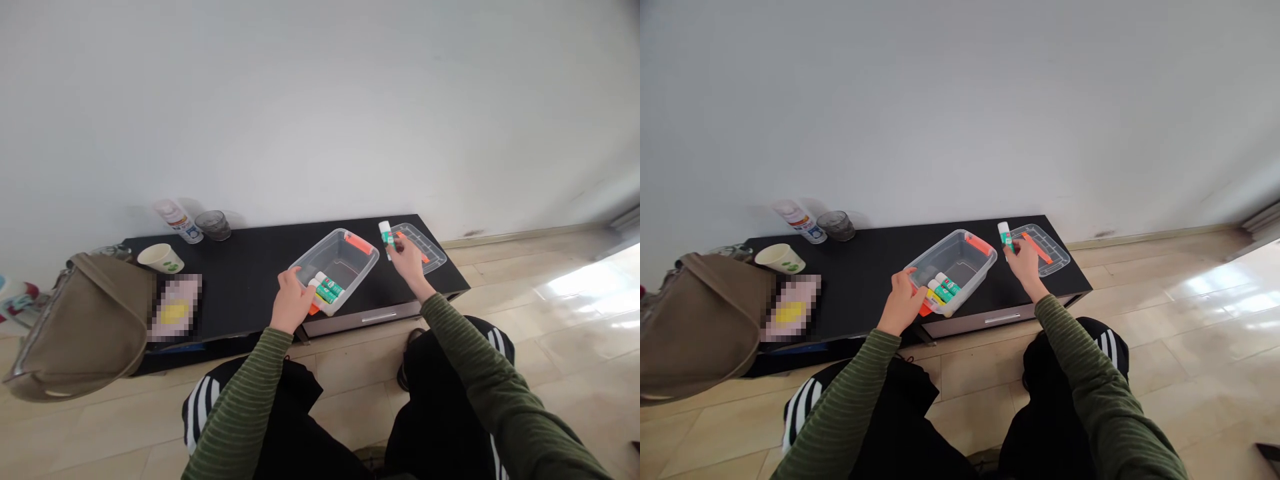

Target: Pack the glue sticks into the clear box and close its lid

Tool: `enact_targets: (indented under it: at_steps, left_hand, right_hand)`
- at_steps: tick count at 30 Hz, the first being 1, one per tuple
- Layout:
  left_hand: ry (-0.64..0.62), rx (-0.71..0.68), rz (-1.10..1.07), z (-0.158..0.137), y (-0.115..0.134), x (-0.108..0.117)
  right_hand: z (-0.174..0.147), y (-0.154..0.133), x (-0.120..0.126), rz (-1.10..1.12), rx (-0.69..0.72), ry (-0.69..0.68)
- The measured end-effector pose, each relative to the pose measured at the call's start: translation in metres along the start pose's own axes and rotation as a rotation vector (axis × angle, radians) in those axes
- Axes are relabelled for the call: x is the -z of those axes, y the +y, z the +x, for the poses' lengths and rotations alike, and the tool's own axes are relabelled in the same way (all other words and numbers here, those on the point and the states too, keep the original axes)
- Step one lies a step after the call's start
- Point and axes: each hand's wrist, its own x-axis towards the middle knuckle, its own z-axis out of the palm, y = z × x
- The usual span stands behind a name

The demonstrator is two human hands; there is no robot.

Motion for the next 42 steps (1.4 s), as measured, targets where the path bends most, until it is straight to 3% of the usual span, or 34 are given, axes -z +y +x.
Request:
enact_targets:
  at_steps: [3, 6, 10, 17, 25, 28, 30, 33, 36, 38, 42]
  left_hand:
    - [-0.019, -0.006, -0.007, 0.003, 0.0, -0.001]
    - [-0.037, -0.022, 0.0, 0.009, 0.0, -0.002]
    - [-0.049, -0.074, 0.011, 0.02, 0.001, -0.004]
    - [-0.096, -0.158, 0.007, 0.038, 0.001, -0.007]
    - [-0.142, -0.209, 0.034, 0.046, 0.0, -0.007]
    - [-0.147, -0.199, 0.057, 0.046, 0.001, -0.006]
    - [-0.149, -0.192, 0.066, 0.046, 0.002, -0.005]
    - [-0.144, -0.2, 0.061, 0.046, 0.004, -0.004]
    - [-0.143, -0.211, 0.047, 0.046, 0.003, -0.004]
    - [-0.143, -0.213, 0.039, 0.048, 0.001, -0.005]
    - [-0.154, -0.229, 0.019, 0.052, -0.005, -0.006]
  right_hand:
    - [0.0, -0.038, 0.018, 0.076, 0.209, 0.033]
    - [-0.006, -0.076, 0.021, -0.076, 0.328, -0.208]
    - [-0.012, -0.106, -0.002, -0.432, 0.305, -0.545]
    - [-0.006, -0.106, -0.05, -0.679, 0.163, -0.847]
    - [-0.007, -0.095, -0.066, -0.69, 0.15, -0.985]
    - [-0.008, -0.1, -0.06, -0.673, 0.165, -0.931]
    - [-0.009, -0.1, -0.046, -0.601, 0.216, -0.81]
    - [-0.003, -0.083, -0.017, -0.362, 0.308, -0.425]
    - [0.011, -0.039, 0.013, -0.271, 0.254, -0.108]
    - [0.02, 0.002, 0.026, -0.345, 0.145, -0.11]
    - [0.022, 0.083, 0.036, -0.555, -0.033, -0.467]
